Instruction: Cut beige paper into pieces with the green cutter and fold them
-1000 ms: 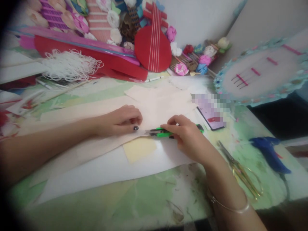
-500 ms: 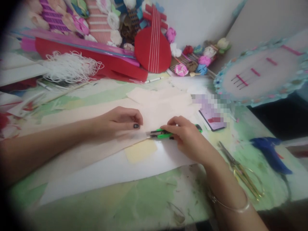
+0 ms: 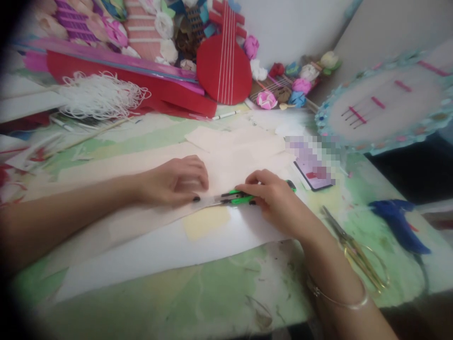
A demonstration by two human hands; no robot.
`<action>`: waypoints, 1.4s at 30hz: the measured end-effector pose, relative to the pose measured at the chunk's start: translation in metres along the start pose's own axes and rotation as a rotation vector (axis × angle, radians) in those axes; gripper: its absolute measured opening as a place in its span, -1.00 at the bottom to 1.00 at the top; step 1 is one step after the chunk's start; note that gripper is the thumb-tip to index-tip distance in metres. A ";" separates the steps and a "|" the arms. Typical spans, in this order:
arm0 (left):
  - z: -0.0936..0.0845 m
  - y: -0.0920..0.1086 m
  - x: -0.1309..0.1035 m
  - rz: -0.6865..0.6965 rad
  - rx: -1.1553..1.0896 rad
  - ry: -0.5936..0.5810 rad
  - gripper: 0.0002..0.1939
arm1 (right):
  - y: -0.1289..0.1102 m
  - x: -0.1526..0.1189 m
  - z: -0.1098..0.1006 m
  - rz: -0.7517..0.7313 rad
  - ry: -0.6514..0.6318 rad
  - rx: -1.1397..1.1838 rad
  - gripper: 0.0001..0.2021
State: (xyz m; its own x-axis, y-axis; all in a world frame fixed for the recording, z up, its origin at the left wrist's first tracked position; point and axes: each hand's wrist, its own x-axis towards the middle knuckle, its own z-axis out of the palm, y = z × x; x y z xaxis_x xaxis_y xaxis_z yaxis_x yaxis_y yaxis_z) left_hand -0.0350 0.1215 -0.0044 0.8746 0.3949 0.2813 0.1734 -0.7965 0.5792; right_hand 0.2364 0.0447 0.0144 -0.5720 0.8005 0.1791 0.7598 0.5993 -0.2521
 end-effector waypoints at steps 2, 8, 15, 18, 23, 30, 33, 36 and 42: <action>0.000 0.000 0.000 -0.009 -0.008 0.001 -0.88 | -0.002 0.000 0.000 0.009 -0.010 0.009 -0.47; 0.000 -0.002 -0.001 -0.018 -0.044 0.006 -0.89 | -0.007 -0.001 -0.002 0.022 -0.034 0.041 -0.48; 0.003 -0.006 0.001 -0.014 -0.024 0.026 -0.76 | -0.008 -0.004 -0.005 0.022 -0.055 0.042 -0.46; 0.003 -0.006 0.001 -0.014 -0.021 0.021 -0.77 | -0.008 -0.007 -0.006 0.024 -0.042 0.023 -0.48; 0.002 -0.006 0.000 -0.029 -0.034 0.004 -0.77 | -0.004 -0.012 -0.011 0.046 -0.061 0.026 -0.50; 0.002 -0.007 0.001 -0.034 -0.038 -0.009 -0.77 | -0.001 -0.011 -0.014 0.058 -0.098 0.041 -0.49; 0.003 -0.007 0.001 -0.032 -0.041 -0.009 -0.79 | -0.003 -0.007 -0.010 0.054 -0.113 0.060 -0.48; 0.004 -0.008 0.001 -0.038 -0.040 -0.009 -0.79 | -0.007 -0.004 -0.007 0.062 -0.113 0.070 -0.47; 0.006 -0.009 0.002 -0.031 -0.034 0.016 -0.76 | -0.012 -0.002 -0.005 0.050 -0.108 0.070 -0.44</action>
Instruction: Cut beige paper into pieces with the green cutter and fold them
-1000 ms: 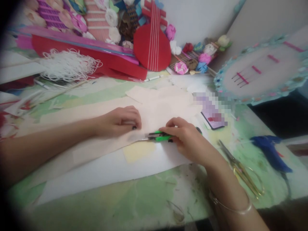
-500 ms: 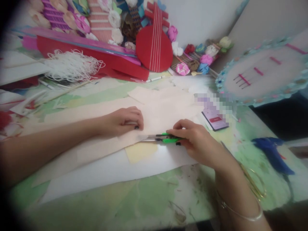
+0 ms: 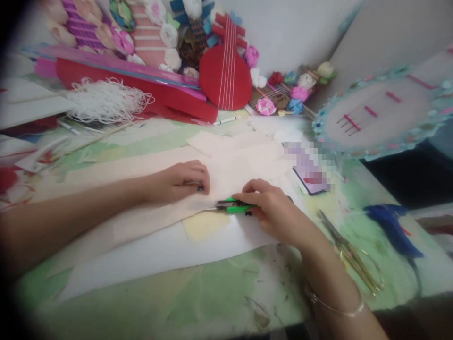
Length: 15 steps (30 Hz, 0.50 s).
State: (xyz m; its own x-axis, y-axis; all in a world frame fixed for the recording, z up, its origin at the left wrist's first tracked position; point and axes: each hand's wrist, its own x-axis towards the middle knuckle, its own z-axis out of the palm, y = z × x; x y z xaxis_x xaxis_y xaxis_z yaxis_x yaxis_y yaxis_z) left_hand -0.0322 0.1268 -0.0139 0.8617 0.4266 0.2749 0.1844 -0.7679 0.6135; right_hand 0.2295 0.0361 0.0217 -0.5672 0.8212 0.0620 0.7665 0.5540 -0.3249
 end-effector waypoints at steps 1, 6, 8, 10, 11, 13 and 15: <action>0.000 0.000 0.000 -0.001 0.004 -0.001 -0.76 | -0.001 0.000 0.000 -0.003 0.001 0.003 -0.44; -0.001 0.002 -0.001 -0.002 0.011 -0.012 -0.79 | -0.002 -0.003 0.001 0.001 0.007 0.011 -0.42; -0.001 0.001 -0.001 -0.011 0.013 -0.020 -0.80 | -0.001 -0.005 0.000 0.011 0.002 0.020 -0.44; 0.000 0.000 -0.001 -0.010 0.008 -0.010 -0.81 | 0.000 -0.006 -0.002 0.022 -0.008 0.034 -0.46; 0.000 0.000 -0.001 -0.007 0.005 -0.003 -0.82 | 0.001 -0.006 -0.003 0.023 -0.013 0.040 -0.47; 0.001 -0.001 -0.001 0.000 0.002 0.008 -0.82 | 0.003 -0.007 -0.004 0.016 -0.022 0.046 -0.48; 0.000 0.000 0.000 0.006 0.006 0.009 -0.81 | 0.005 -0.008 -0.006 0.004 -0.025 0.050 -0.49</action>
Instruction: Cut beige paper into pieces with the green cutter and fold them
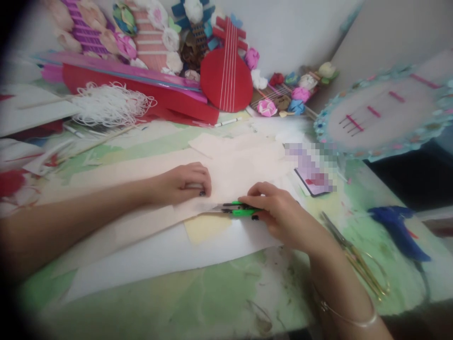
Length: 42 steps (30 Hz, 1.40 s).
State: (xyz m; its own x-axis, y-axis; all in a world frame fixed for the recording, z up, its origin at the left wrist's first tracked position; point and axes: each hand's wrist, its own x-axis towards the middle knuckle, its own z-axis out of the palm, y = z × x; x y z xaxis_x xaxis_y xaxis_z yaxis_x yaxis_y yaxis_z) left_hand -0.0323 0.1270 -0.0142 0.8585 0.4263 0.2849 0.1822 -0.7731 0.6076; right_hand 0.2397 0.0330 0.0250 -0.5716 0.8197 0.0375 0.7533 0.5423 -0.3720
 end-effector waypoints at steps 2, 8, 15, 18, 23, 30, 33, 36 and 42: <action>-0.001 0.001 0.001 0.004 0.005 -0.004 -0.81 | 0.002 -0.001 -0.001 -0.003 -0.002 -0.004 -0.48; -0.003 0.005 0.002 -0.024 0.010 -0.023 -0.81 | 0.003 0.002 0.002 -0.005 0.023 -0.036 -0.47; -0.001 0.003 0.002 -0.009 0.006 -0.017 -0.82 | -0.007 0.009 0.010 -0.024 0.063 -0.045 -0.43; -0.001 0.003 0.002 -0.003 0.013 -0.014 -0.81 | -0.011 0.010 0.011 -0.020 0.053 -0.043 -0.45; -0.001 0.003 0.002 0.007 0.019 -0.008 -0.81 | -0.011 0.008 0.010 -0.036 0.067 -0.047 -0.49; 0.000 0.000 0.002 0.019 0.005 -0.001 -0.80 | -0.004 0.004 0.007 -0.043 0.078 -0.073 -0.48; 0.000 0.000 0.002 0.012 -0.002 0.001 -0.80 | -0.001 0.002 0.006 -0.044 0.068 -0.070 -0.49; 0.000 -0.001 0.001 0.003 -0.007 0.006 -0.81 | 0.001 0.001 0.004 -0.028 0.049 -0.072 -0.49; -0.001 0.000 0.000 -0.002 -0.015 0.012 -0.80 | 0.002 -0.005 -0.001 0.007 0.034 -0.091 -0.50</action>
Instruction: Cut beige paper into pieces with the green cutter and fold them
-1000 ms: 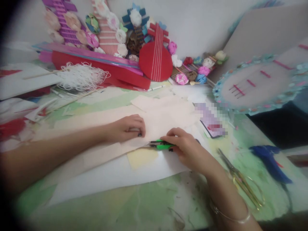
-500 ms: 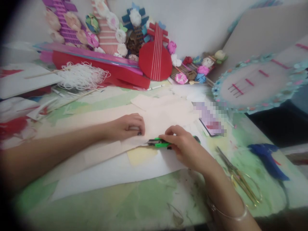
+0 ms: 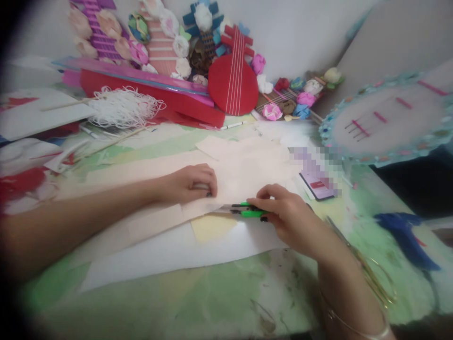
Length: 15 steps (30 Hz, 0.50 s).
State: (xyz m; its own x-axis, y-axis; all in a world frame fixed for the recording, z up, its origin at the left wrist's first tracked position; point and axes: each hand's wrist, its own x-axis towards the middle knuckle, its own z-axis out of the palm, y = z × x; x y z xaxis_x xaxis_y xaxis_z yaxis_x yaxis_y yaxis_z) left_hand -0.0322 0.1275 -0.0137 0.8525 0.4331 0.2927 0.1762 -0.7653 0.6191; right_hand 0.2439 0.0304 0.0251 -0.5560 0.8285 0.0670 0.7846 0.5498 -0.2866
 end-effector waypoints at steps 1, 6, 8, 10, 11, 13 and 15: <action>0.000 0.000 0.000 0.001 -0.002 0.000 -0.79 | 0.000 -0.002 -0.001 -0.001 -0.003 0.000 -0.50; 0.000 0.001 0.000 0.001 -0.007 0.002 -0.79 | -0.002 -0.009 -0.005 0.025 -0.030 -0.019 -0.53; 0.000 0.001 0.000 0.001 -0.012 0.007 -0.79 | -0.002 -0.011 -0.006 0.024 -0.013 -0.025 -0.55; 0.000 0.001 0.000 -0.006 -0.017 0.010 -0.79 | -0.001 -0.012 -0.006 0.021 0.003 -0.023 -0.55; 0.000 0.002 0.000 -0.012 -0.019 0.011 -0.79 | -0.001 -0.012 -0.006 0.022 0.005 -0.022 -0.54; -0.001 0.002 -0.001 -0.021 -0.025 0.011 -0.79 | 0.000 -0.011 -0.004 0.028 -0.008 -0.023 -0.53; -0.001 0.003 -0.001 -0.027 -0.026 0.009 -0.79 | -0.001 -0.008 -0.002 0.026 -0.027 -0.024 -0.51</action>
State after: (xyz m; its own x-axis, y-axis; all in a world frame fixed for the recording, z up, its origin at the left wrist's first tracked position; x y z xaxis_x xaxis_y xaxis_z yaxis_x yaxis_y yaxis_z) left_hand -0.0326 0.1253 -0.0115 0.8429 0.4582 0.2820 0.1864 -0.7404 0.6458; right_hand 0.2486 0.0233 0.0270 -0.5424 0.8394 0.0341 0.8050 0.5310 -0.2647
